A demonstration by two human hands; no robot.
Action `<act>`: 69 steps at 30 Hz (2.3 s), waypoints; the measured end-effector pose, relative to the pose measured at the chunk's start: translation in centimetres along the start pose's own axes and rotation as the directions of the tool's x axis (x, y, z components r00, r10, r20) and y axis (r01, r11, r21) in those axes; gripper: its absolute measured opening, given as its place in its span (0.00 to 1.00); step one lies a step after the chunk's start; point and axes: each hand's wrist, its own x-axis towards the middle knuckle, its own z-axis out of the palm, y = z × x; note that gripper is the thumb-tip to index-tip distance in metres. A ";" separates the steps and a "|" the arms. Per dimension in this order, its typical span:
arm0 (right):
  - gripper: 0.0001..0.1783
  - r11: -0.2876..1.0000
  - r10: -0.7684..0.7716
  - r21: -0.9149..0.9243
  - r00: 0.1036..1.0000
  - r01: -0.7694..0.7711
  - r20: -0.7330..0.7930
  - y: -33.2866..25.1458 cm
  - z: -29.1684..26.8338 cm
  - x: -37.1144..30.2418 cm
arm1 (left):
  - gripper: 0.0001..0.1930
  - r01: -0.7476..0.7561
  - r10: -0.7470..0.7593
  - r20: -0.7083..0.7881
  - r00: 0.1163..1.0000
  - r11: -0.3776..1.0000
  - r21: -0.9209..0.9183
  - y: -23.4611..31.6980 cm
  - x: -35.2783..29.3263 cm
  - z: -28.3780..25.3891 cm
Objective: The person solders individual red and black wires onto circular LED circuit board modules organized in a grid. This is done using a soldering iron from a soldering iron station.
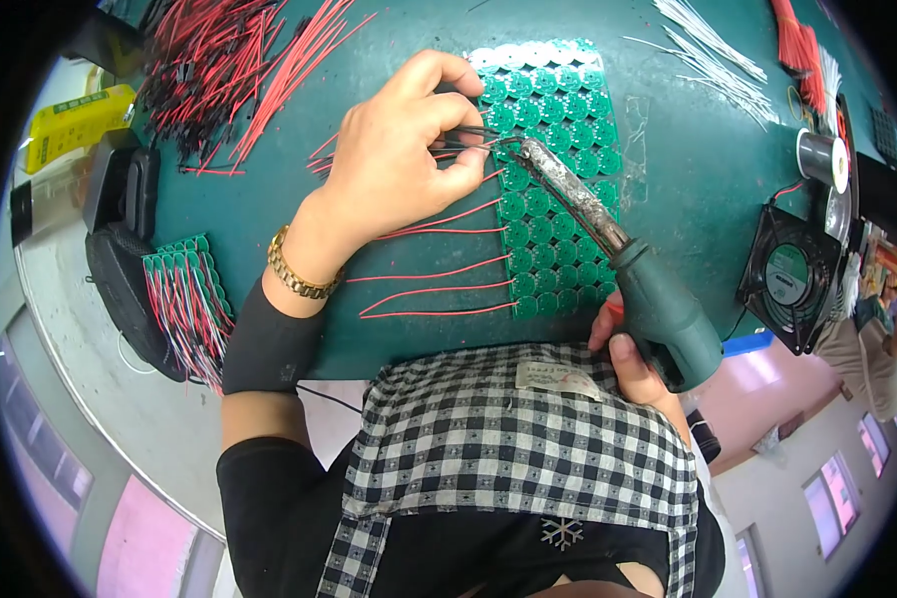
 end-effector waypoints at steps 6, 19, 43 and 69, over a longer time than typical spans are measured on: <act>0.09 0.999 -0.018 0.028 0.999 0.019 -0.039 -0.9 0.6 0.4 | 0.06 -0.027 0.027 0.006 1.000 1.000 0.016 -0.3 -0.2 0.0; 0.25 0.971 0.059 0.236 0.996 -0.041 -0.071 -0.7 1.4 0.0 | 0.06 -0.018 0.019 -0.007 1.000 0.998 0.064 -1.2 -1.0 0.2; 0.29 0.913 0.006 0.400 0.977 0.082 -0.213 0.4 1.9 -2.1 | 0.05 -0.077 0.084 -0.094 0.992 0.994 0.077 0.9 -1.3 -2.0; 0.05 0.993 -0.074 0.085 0.993 0.081 -0.088 1.2 2.9 -1.7 | 0.03 0.224 -0.224 0.001 0.974 0.972 -0.071 0.4 -4.3 1.9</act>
